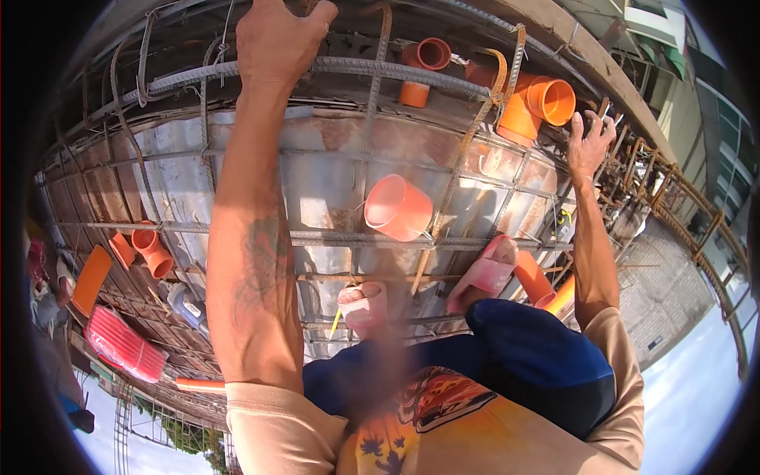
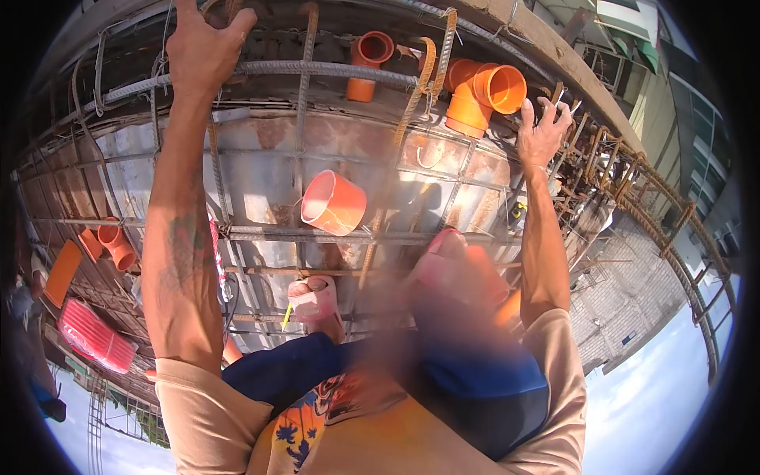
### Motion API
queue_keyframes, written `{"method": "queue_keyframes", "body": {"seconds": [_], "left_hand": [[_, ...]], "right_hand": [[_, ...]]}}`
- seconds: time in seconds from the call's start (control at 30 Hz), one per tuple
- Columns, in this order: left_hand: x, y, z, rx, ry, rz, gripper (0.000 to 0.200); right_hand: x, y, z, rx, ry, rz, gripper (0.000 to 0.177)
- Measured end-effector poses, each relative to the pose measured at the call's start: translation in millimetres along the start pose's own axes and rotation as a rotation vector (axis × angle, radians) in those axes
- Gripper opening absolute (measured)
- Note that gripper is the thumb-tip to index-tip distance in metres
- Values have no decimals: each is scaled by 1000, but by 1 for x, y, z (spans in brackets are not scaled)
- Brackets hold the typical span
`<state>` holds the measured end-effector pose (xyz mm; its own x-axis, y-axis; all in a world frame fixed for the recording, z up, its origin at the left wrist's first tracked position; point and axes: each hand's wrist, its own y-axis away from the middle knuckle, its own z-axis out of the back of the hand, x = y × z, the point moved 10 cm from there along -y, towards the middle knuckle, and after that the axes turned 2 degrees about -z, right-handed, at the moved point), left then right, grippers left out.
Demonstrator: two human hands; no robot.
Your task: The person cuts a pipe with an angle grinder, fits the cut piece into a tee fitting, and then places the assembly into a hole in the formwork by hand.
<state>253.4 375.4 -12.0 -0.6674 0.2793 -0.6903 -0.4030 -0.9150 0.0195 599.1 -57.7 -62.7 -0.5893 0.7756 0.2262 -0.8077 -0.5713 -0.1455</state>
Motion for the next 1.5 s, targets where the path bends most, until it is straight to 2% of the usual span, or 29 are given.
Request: {"method": "queue_keyframes", "body": {"seconds": [0.13, 0.17, 0.23, 0.27, 0.33, 0.43, 0.47, 0.53, 0.57, 0.6, 0.63, 0.7, 0.73, 0.8, 0.83, 0.93, 1.0, 1.03, 1.13, 1.2, 1.27, 1.37, 1.5], "left_hand": [[1, -3, -2, 51, 43, 10, 90], [2, -2, -2, 64, 54, 9, 91], [5, -3, -4, 58, 63, -16, 92], [6, -3, -5, 51, 69, -33, 92], [11, -3, -8, 59, 61, -15, 93], [9, -4, -3, 98, 90, 18, 95], [7, -3, -4, 120, 110, 31, 96], [4, -2, -1, 43, 130, 8, 86], [4, -2, 2, 2, 138, -8, 82], [9, -3, -4, 56, 109, 11, 86], [15, -4, -9, 109, 80, 27, 91], [16, -5, -11, 133, 60, 12, 96], [16, -4, -12, 147, 58, 29, 97], [17, -5, -12, 169, 49, 61, 97], [16, -6, -12, 156, 45, 60, 98], [12, -7, -8, 134, 13, 67, 99], [11, -4, -7, 145, -21, 89, 99], [11, -4, -6, 117, -43, 70, 98], [9, -3, -6, 64, -98, 47, 97], [7, -3, -4, 54, -107, 79, 96], [14, -5, -7, 0, -129, 21, 95], [11, -3, -6, -4, -144, 57, 93], [5, -2, -5, 55, -150, 123, 90]], "right_hand": [[-8, -5, -6, 172, 49, -83, 51], [-1, -4, -4, 207, 74, -72, 57], [20, 6, 9, 177, 186, 13, 60], [38, 12, 20, 157, 242, 56, 61], [89, 38, 49, 129, 140, 102, 59], [140, 102, 75, 255, 44, 73, 56], [140, 129, 77, 329, -60, -33, 56], [150, 181, 73, 487, -332, -277, 54], [139, 210, 63, 607, -532, -444, 52], [126, 236, 56, 761, -590, -665, 50], [126, 246, 62, 808, -609, -677, 49], [140, 240, 81, 827, -499, -417, 47], [151, 236, 93, 784, -359, -178, 46], [155, 236, 109, 722, -267, -50, 44], [152, 239, 110, 699, -264, -52, 43], [125, 238, 101, 693, -521, -377, 39], [151, 216, 101, 623, -948, -970, 39], [128, 214, 87, 592, -1000, -921, 42], [90, 163, 77, 397, -722, -873, 47], [53, 129, 47, 409, -621, -767, 67], [36, 97, 17, 559, -384, -603, 80], [27, 78, -27, 724, -170, -513, 91], [10, 64, -59, 785, -39, -463, 98]]}}
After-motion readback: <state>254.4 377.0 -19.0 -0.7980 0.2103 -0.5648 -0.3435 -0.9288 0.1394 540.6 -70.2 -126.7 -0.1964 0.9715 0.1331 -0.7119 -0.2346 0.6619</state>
